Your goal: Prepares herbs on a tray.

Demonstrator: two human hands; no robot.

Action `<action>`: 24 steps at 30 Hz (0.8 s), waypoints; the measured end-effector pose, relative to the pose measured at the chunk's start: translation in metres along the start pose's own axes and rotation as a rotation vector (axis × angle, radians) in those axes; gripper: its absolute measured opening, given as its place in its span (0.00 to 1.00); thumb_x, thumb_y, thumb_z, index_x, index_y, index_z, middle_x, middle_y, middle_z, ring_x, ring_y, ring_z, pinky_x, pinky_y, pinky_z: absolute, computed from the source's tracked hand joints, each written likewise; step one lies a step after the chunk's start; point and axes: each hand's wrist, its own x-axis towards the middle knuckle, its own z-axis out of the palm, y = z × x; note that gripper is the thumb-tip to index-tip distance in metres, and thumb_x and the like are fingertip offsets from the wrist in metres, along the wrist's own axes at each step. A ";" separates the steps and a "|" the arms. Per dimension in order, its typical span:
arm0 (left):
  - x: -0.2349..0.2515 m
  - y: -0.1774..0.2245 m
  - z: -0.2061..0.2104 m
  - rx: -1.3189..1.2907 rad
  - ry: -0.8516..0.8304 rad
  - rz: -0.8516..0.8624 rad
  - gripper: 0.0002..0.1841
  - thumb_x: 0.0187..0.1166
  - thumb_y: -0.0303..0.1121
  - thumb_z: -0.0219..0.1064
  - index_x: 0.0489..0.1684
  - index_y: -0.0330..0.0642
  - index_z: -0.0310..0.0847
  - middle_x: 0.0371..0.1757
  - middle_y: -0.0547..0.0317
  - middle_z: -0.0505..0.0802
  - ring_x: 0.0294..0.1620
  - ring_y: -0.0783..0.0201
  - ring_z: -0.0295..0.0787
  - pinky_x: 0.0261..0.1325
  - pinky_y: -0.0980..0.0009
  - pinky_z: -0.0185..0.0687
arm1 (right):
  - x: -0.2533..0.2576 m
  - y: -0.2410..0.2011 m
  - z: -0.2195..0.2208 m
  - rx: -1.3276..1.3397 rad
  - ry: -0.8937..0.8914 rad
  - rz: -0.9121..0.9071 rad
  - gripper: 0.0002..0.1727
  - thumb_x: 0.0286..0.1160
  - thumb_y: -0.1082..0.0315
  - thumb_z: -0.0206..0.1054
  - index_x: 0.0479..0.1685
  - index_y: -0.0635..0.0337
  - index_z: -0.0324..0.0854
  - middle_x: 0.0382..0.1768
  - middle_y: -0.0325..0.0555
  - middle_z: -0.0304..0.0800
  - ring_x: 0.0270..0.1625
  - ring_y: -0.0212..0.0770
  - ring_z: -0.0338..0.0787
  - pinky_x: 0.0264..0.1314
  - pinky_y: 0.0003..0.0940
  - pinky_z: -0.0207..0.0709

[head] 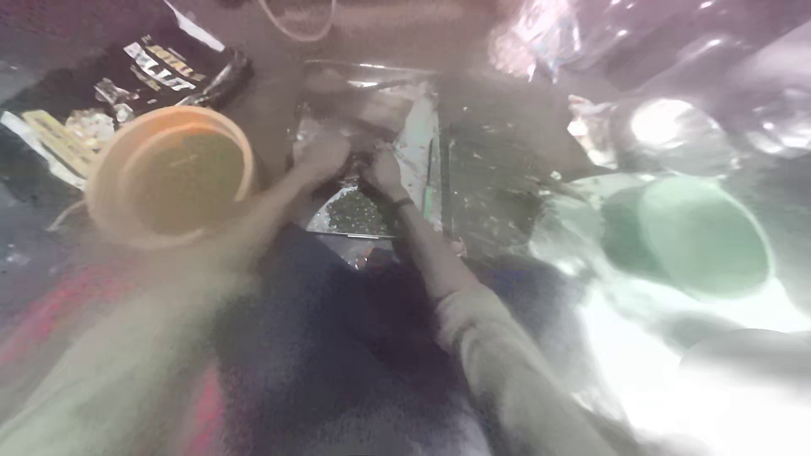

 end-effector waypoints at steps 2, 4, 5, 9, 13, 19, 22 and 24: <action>0.039 -0.022 0.036 -0.001 -0.079 0.011 0.10 0.81 0.38 0.67 0.47 0.44 0.90 0.51 0.40 0.93 0.54 0.35 0.91 0.48 0.30 0.85 | -0.002 0.002 -0.005 0.057 0.037 0.005 0.21 0.75 0.55 0.73 0.67 0.44 0.89 0.71 0.46 0.88 0.74 0.50 0.85 0.76 0.56 0.80; 0.054 -0.028 0.040 -0.007 -0.151 0.046 0.11 0.79 0.35 0.69 0.54 0.46 0.90 0.53 0.41 0.93 0.60 0.36 0.90 0.59 0.33 0.85 | -0.008 0.009 -0.016 0.143 0.157 0.121 0.19 0.78 0.57 0.71 0.67 0.45 0.89 0.69 0.48 0.89 0.72 0.50 0.87 0.75 0.57 0.81; 0.056 -0.031 0.042 -0.006 -0.138 0.065 0.11 0.78 0.35 0.70 0.55 0.46 0.90 0.53 0.41 0.93 0.59 0.37 0.90 0.60 0.34 0.84 | -0.010 0.017 -0.022 0.150 0.217 0.192 0.18 0.80 0.57 0.68 0.66 0.45 0.89 0.66 0.48 0.90 0.68 0.50 0.89 0.72 0.57 0.83; 0.057 -0.037 0.051 -0.016 -0.125 0.034 0.13 0.76 0.36 0.71 0.54 0.42 0.89 0.57 0.42 0.92 0.63 0.38 0.89 0.62 0.36 0.84 | -0.014 0.051 -0.045 -0.038 0.163 0.385 0.19 0.78 0.58 0.67 0.67 0.46 0.87 0.64 0.52 0.91 0.65 0.55 0.91 0.67 0.63 0.84; 0.059 -0.031 0.040 -0.024 -0.168 0.006 0.12 0.76 0.34 0.71 0.52 0.41 0.90 0.57 0.41 0.93 0.63 0.38 0.89 0.65 0.35 0.83 | -0.009 0.073 -0.046 -0.392 0.013 0.400 0.19 0.79 0.60 0.66 0.64 0.55 0.86 0.68 0.59 0.86 0.65 0.61 0.90 0.59 0.65 0.86; 0.063 -0.036 0.050 -0.013 -0.133 0.058 0.12 0.73 0.35 0.74 0.50 0.44 0.91 0.54 0.44 0.94 0.59 0.39 0.91 0.61 0.35 0.85 | -0.013 0.068 -0.051 -0.433 -0.075 0.475 0.15 0.73 0.61 0.69 0.54 0.55 0.89 0.58 0.59 0.92 0.59 0.62 0.93 0.55 0.66 0.87; 0.066 -0.038 0.051 -0.019 -0.115 0.066 0.12 0.74 0.36 0.74 0.49 0.42 0.90 0.52 0.42 0.93 0.57 0.38 0.91 0.59 0.35 0.86 | -0.013 0.072 -0.054 -0.373 -0.112 0.471 0.15 0.71 0.59 0.71 0.52 0.56 0.89 0.53 0.59 0.93 0.58 0.62 0.93 0.54 0.68 0.86; 0.065 -0.037 0.051 -0.017 -0.119 0.042 0.12 0.73 0.37 0.74 0.49 0.42 0.90 0.53 0.41 0.93 0.57 0.38 0.91 0.57 0.35 0.87 | -0.017 0.075 -0.053 -0.318 -0.078 0.440 0.16 0.68 0.59 0.73 0.51 0.56 0.90 0.51 0.59 0.94 0.57 0.62 0.93 0.54 0.68 0.85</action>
